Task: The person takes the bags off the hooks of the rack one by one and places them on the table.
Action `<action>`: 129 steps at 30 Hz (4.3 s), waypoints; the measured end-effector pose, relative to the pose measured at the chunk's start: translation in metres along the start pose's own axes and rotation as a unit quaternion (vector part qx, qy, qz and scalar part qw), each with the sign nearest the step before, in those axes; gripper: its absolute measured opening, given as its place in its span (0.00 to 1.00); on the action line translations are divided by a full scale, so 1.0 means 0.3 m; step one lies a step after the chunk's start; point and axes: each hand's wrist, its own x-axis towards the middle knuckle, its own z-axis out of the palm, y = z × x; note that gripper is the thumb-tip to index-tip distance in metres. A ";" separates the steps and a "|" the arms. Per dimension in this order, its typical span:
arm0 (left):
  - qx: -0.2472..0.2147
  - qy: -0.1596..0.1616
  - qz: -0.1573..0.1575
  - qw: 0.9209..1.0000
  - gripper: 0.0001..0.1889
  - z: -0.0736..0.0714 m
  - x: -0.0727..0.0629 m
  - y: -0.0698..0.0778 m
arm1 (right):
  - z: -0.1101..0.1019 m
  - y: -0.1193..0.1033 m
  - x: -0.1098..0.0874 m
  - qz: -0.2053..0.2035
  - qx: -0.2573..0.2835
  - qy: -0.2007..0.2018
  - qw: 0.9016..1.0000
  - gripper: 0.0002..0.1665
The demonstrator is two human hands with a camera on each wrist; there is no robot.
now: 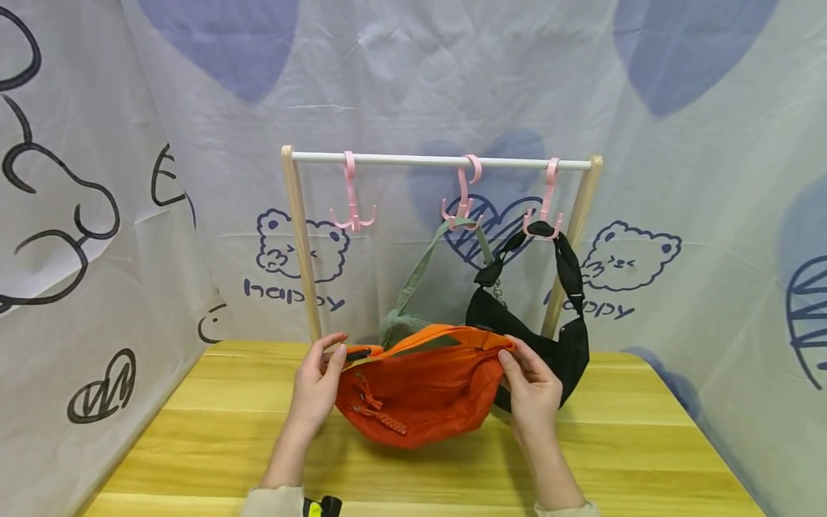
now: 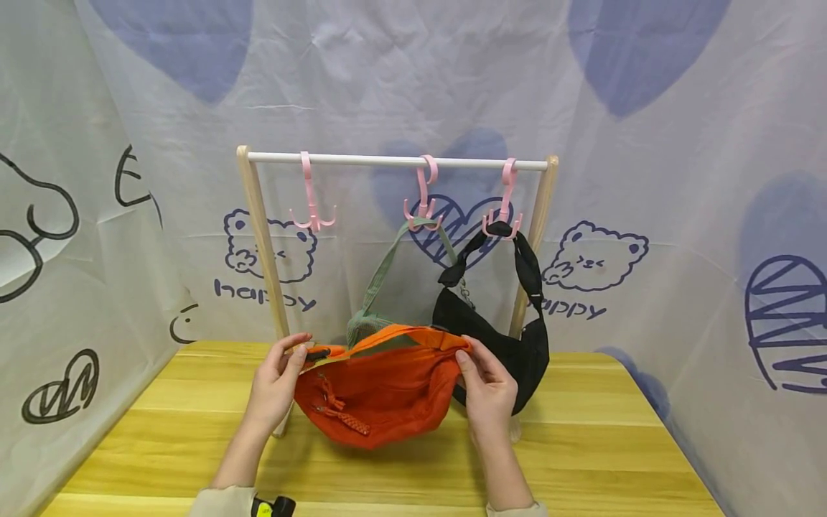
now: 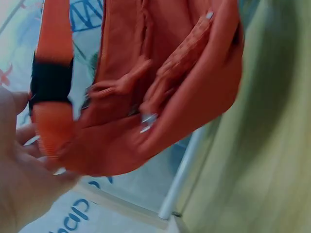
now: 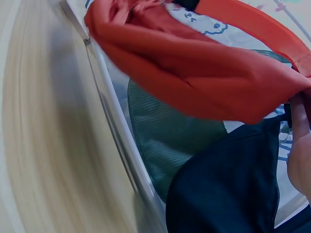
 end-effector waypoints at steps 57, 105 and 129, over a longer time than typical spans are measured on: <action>0.177 -0.157 0.008 0.972 0.15 -0.228 0.003 -0.031 | -0.032 0.087 -0.004 0.060 -0.159 -0.019 0.985 0.17; 0.320 -0.055 0.014 0.946 0.17 -0.839 0.122 -0.132 | 0.482 0.325 -0.299 0.214 -0.058 -0.167 0.961 0.13; 0.330 -0.037 -0.048 0.942 0.15 -0.878 0.131 -0.302 | 0.530 0.459 -0.305 0.162 -0.219 -0.264 0.925 0.14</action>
